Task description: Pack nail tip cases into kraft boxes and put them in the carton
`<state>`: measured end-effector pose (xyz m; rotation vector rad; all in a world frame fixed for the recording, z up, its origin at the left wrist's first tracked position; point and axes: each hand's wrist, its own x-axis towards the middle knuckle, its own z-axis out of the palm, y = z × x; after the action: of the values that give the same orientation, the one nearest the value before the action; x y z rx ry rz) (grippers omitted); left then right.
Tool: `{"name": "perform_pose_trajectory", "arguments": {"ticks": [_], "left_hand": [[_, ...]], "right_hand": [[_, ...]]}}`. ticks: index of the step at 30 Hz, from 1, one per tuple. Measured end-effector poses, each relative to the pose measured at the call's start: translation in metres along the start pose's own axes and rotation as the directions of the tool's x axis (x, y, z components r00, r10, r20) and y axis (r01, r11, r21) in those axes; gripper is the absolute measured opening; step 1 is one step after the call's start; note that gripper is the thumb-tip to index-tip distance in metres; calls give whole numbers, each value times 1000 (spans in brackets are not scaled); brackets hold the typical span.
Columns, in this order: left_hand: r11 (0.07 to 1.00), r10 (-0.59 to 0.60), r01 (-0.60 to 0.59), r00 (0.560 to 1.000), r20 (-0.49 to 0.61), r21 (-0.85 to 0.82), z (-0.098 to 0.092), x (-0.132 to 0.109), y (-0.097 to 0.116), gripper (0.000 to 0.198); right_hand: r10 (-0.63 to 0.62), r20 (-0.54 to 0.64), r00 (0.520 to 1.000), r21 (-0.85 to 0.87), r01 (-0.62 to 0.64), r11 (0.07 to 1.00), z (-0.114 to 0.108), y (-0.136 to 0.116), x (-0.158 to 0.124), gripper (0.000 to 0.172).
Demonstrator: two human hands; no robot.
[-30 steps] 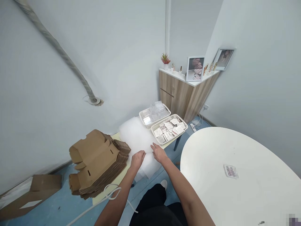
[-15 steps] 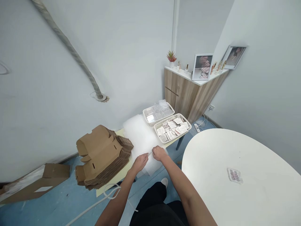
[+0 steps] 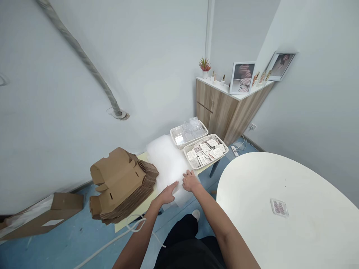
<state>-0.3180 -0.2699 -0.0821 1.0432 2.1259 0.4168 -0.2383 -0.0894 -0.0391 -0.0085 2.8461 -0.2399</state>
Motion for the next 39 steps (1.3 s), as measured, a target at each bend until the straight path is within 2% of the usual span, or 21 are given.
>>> {"name": "perform_pose_trajectory", "arguments": {"ticks": [2,5,8,13,18,22,25,27,30,33,34,36,39], "left_hand": [[1000,11,-11,1000,-12,-22,1,1,-5,91],[998,50,-55,992,-114,-44,1,3,-12,82],[995,95,-90,984,-153,42,4,5,-16,75],[969,104,-58,978,-181,242,15,3,-16,78],[962,105,-28,957,-271,271,17,4,-7,63],[950,82,3,962,-261,311,16,3,1,54],[941,78,5,969,-234,337,17,1,2,43],[950,90,-14,969,-230,313,15,0,0,35],[969,147,-83,950,-275,232,1,-2,0,25],[971,220,-162,891,-396,174,-25,-7,15,26],[971,230,-179,874,-427,157,-34,-9,24,28],[974,227,-199,870,-437,110,-51,-13,46,33],[974,208,-227,876,-435,9,-65,-17,85,22]], "right_hand": [[-3,-1,1000,-4,3,1000,0,1,1,31],[-6,-27,1000,12,6,1000,1,3,4,29],[-1,-54,999,41,3,999,5,5,5,29],[8,-34,999,92,-5,996,20,7,3,28],[-32,-21,999,106,34,994,34,1,1,37],[-67,-7,998,105,67,992,36,-6,3,45],[-56,7,998,99,55,994,38,-9,3,45],[-41,3,999,103,40,994,39,-10,4,51],[-36,-61,997,128,44,991,34,-10,5,61],[-25,-170,985,181,56,982,18,-6,8,48],[-13,-203,979,208,56,977,11,-4,8,44],[25,-265,964,271,50,961,-5,4,7,39],[100,-360,928,355,37,934,-26,24,-5,42]]}}
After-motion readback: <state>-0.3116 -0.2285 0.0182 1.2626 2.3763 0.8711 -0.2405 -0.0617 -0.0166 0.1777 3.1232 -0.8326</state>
